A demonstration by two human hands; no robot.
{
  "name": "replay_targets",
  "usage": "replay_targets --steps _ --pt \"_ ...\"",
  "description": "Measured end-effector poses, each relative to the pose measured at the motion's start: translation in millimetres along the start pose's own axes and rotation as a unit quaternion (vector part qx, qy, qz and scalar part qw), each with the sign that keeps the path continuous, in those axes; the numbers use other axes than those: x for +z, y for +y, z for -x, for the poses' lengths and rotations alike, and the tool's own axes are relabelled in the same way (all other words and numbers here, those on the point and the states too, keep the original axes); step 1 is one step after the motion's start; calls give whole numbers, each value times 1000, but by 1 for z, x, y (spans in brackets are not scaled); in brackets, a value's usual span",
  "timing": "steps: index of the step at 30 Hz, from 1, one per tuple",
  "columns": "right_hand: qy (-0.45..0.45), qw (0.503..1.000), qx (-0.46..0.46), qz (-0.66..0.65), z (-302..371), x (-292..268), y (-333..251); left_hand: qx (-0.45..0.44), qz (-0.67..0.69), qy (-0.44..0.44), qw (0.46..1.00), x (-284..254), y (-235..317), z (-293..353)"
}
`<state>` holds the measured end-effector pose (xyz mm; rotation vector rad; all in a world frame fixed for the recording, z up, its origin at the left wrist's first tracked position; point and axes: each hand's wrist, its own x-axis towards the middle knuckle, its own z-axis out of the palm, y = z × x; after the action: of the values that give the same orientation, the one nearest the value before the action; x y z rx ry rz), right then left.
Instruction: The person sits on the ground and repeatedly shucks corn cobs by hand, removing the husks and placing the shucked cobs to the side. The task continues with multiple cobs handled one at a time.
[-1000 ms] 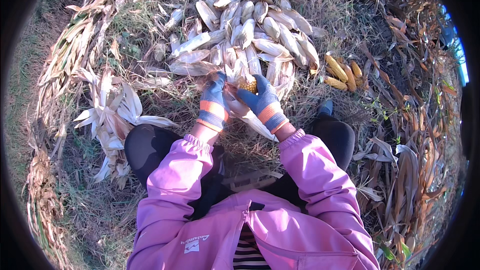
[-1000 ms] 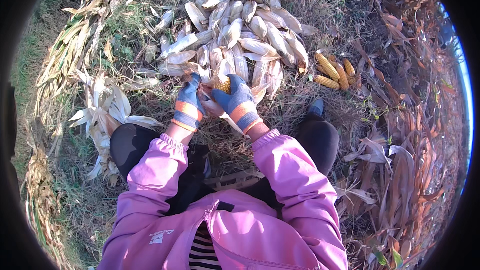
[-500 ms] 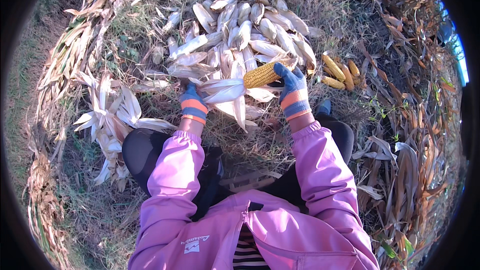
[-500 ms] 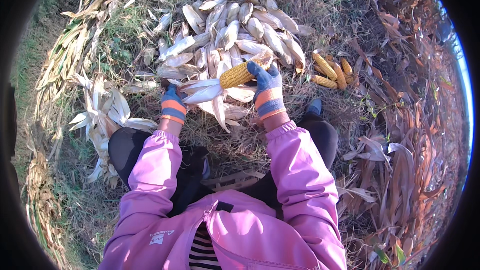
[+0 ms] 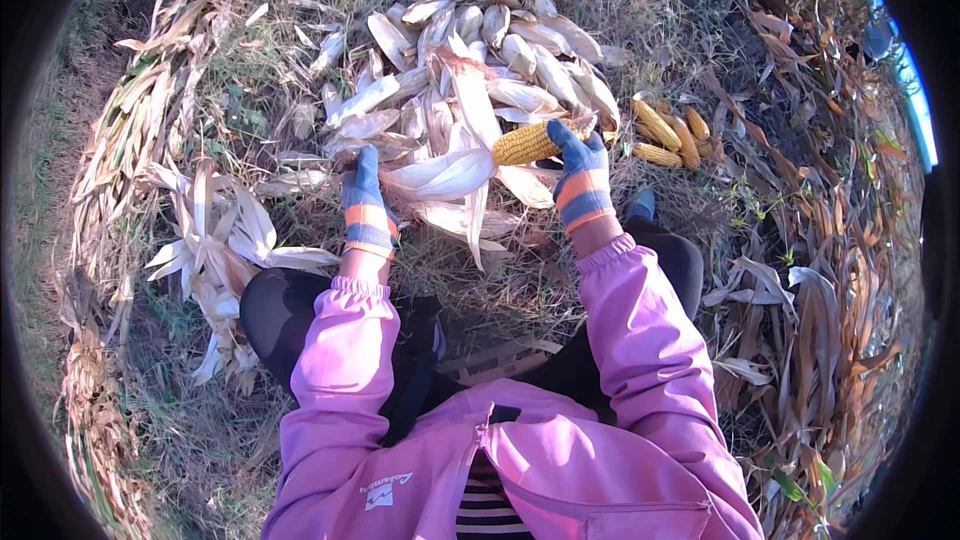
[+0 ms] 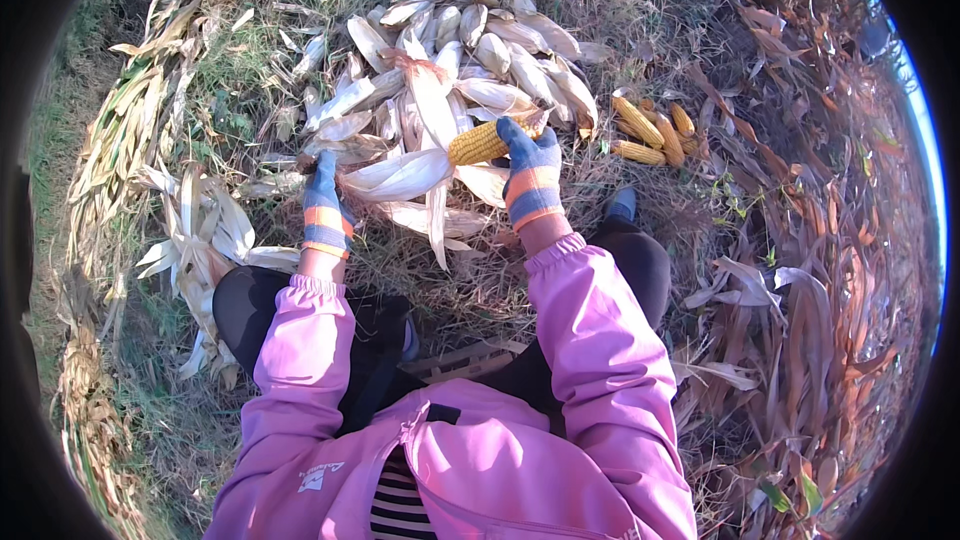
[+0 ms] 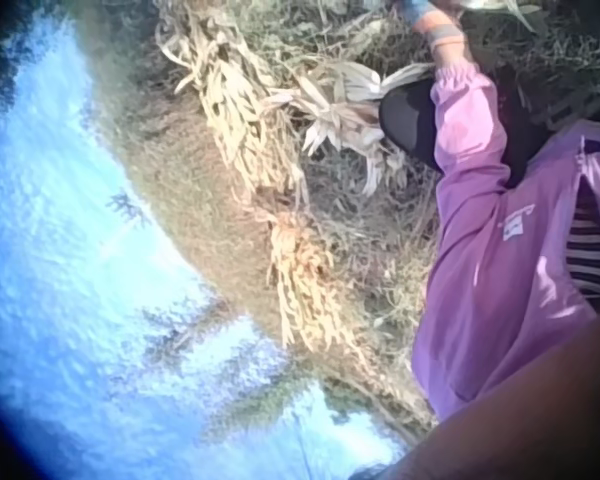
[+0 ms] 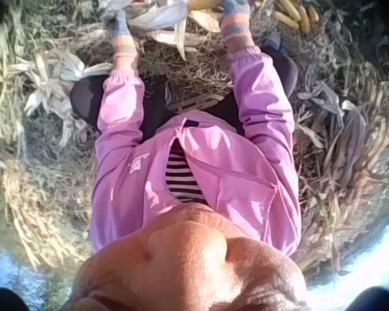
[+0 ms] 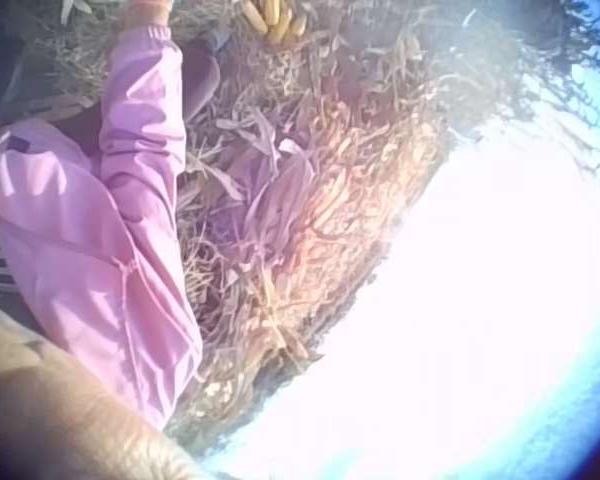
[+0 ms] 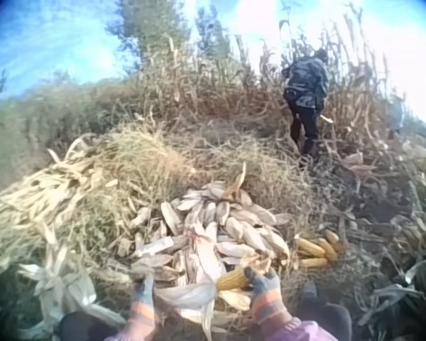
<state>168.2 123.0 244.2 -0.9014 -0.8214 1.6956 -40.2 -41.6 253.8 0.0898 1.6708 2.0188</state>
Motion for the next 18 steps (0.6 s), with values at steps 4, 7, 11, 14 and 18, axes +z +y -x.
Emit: replay_targets --steps 4,7,11,14,18 --pt "16 1000 -7 2 1 3 -2 209 -54 57 975 7 18 10" --pt "40 998 -10 49 9 12 -11 272 -87 101 953 9 26 18" --pt "40 987 -42 150 6 8 -7 338 -158 56 926 16 40 36" --pt "21 973 -76 215 7 7 -1 445 -233 -25 865 25 48 52" --pt "-41 957 -119 261 9 9 10 491 -312 -250 774 38 48 67"
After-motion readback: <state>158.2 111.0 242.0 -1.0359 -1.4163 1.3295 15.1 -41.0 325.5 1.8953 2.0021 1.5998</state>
